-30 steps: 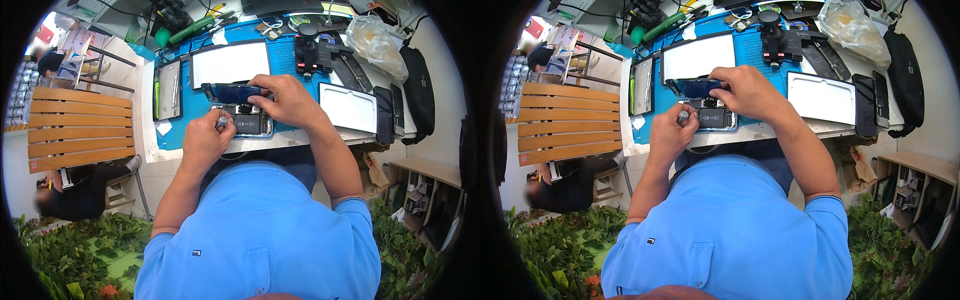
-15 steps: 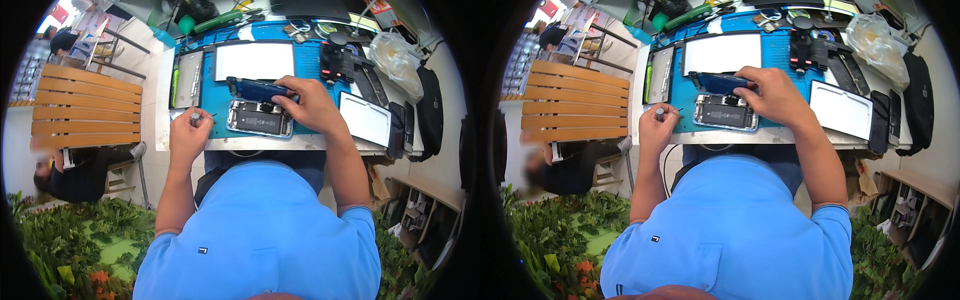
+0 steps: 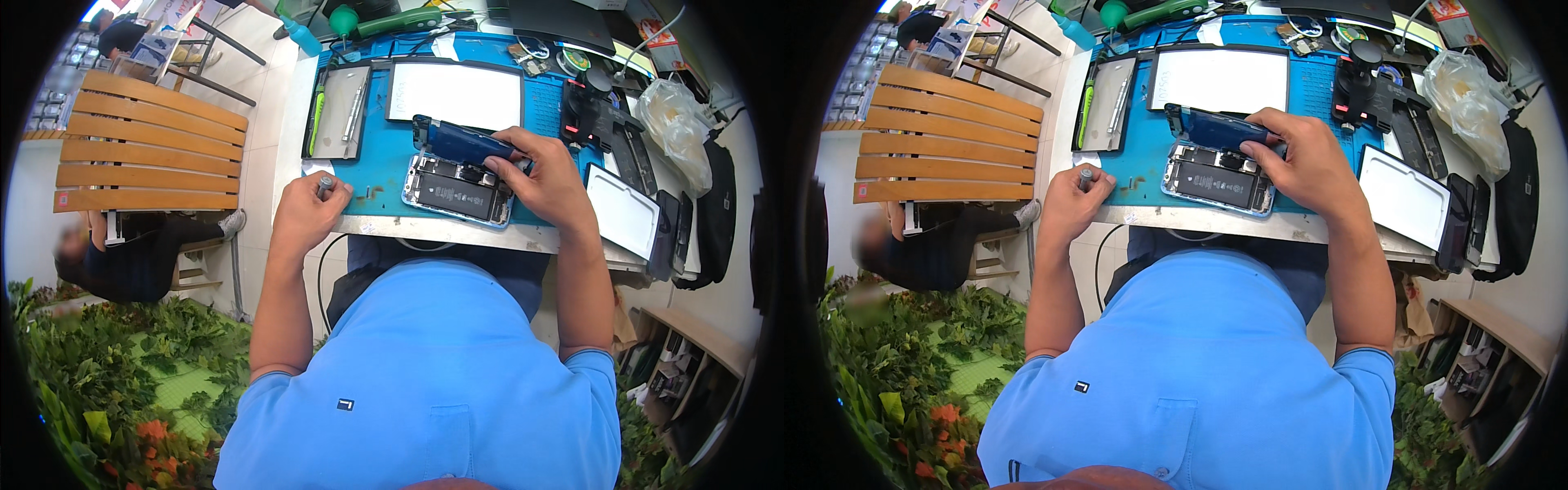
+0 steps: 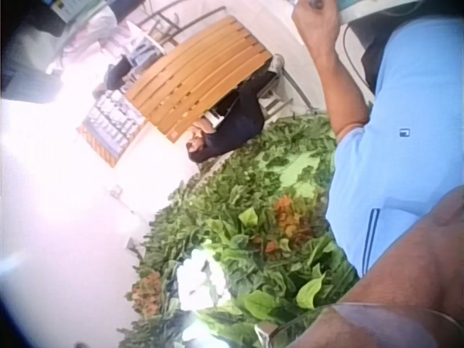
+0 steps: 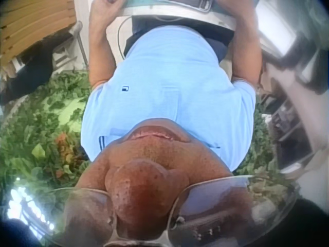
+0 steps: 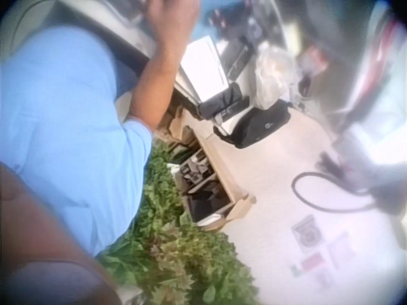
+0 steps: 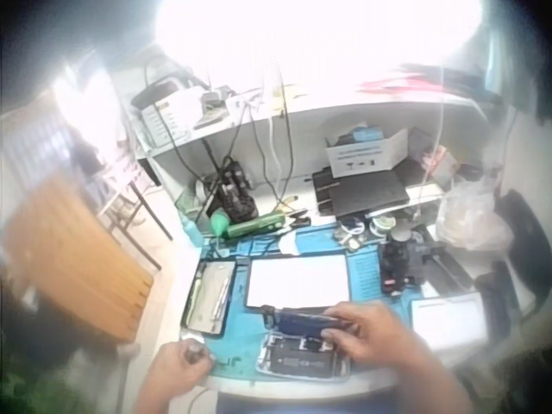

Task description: The person disassembles a smartphone, removes the battery, and uses a screwdriver to manipulate internal components. They then reassemble the device and test the screen by interacting with the display.

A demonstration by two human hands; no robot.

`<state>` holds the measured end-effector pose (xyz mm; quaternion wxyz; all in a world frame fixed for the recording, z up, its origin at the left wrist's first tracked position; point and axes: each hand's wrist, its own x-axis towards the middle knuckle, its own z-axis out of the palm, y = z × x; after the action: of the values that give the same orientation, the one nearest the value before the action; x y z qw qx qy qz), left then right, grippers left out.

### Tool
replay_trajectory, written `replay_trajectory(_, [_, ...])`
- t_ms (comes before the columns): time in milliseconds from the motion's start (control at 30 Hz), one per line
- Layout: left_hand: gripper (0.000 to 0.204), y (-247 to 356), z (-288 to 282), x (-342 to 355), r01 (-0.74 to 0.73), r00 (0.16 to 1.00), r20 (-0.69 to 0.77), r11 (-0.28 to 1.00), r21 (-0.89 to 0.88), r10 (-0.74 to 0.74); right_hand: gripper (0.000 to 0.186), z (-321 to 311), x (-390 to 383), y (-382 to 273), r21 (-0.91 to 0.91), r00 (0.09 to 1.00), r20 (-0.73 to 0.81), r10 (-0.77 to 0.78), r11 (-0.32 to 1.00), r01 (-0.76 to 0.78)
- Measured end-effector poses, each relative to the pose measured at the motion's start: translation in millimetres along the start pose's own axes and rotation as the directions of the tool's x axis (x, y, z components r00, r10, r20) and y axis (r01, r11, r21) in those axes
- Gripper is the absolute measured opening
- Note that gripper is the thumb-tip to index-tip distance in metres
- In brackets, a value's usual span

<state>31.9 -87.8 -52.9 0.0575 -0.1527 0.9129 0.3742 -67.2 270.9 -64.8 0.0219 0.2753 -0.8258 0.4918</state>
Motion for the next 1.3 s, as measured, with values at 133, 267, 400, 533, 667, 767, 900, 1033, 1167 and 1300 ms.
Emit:
replay_trajectory(133, [0.024, 19, -5, -8, -0.139, 0.99, 0.01, 0.99, 0.003, 0.139, 0.034, -4, 1, -6, -0.019, 0.991, 0.072, 0.109, 0.994, -0.108])
replay_trajectory(267, [0.034, 14, -3, -1, -0.452, 0.885, -0.01, 0.865, 0.217, 0.465, 0.032, -3, 1, -4, 0.009, 0.993, 0.08, 0.087, 0.996, -0.088])
replay_trajectory(400, [0.034, 25, -2, -1, -0.508, 0.817, -0.08, 0.779, 0.366, 0.57, 0.025, 0, 2, -2, -0.01, 0.999, 0.036, 0.016, 1.0, -0.016])
replay_trajectory(533, [0.022, 23, -6, -5, -0.54, 0.804, -0.076, 0.776, 0.326, 0.59, 0.025, 0, 0, 2, -0.021, 1.0, 0.017, -0.017, 1.0, 0.018])
replay_trajectory(667, [0.013, 24, 2, -20, -0.428, 0.896, -0.018, 0.875, 0.225, 0.443, 0.025, 0, 0, 2, -0.029, 1.0, 0.029, 0.003, 1.0, -0.002])
replay_trajectory(767, [0.013, 16, 13, -21, -0.468, 0.866, -0.061, 0.848, 0.248, 0.496, 0.025, 1, 0, 3, -0.012, 1.0, 0.024, -0.005, 1.0, 0.005])
replay_trajectory(900, [0.012, 14, 10, -14, -0.514, 0.844, -0.017, 0.819, 0.255, 0.535, 0.025, -1, 1, 1, -0.023, 0.999, 0.024, -0.03, 0.999, 0.03])
replay_trajectory(1033, [0.012, 20, 10, -12, -0.49, 0.862, 0.029, 0.817, 0.306, 0.506, 0.026, 1, 0, 4, -0.01, 1.0, 0.018, -0.018, 1.0, 0.018])
replay_trajectory(1167, [0.013, 21, 12, -10, -0.438, 0.896, 0.035, 0.865, 0.247, 0.443, 0.025, 1, -1, 0, -0.04, 0.999, 0.005, -0.032, 0.999, 0.032])
replay_trajectory(1300, [0.013, 23, 11, -15, -0.385, 0.919, 0.002, 0.897, 0.218, 0.394, 0.025, -2, -1, -7, -0.027, 0.998, 0.036, 0.051, 0.998, -0.05])
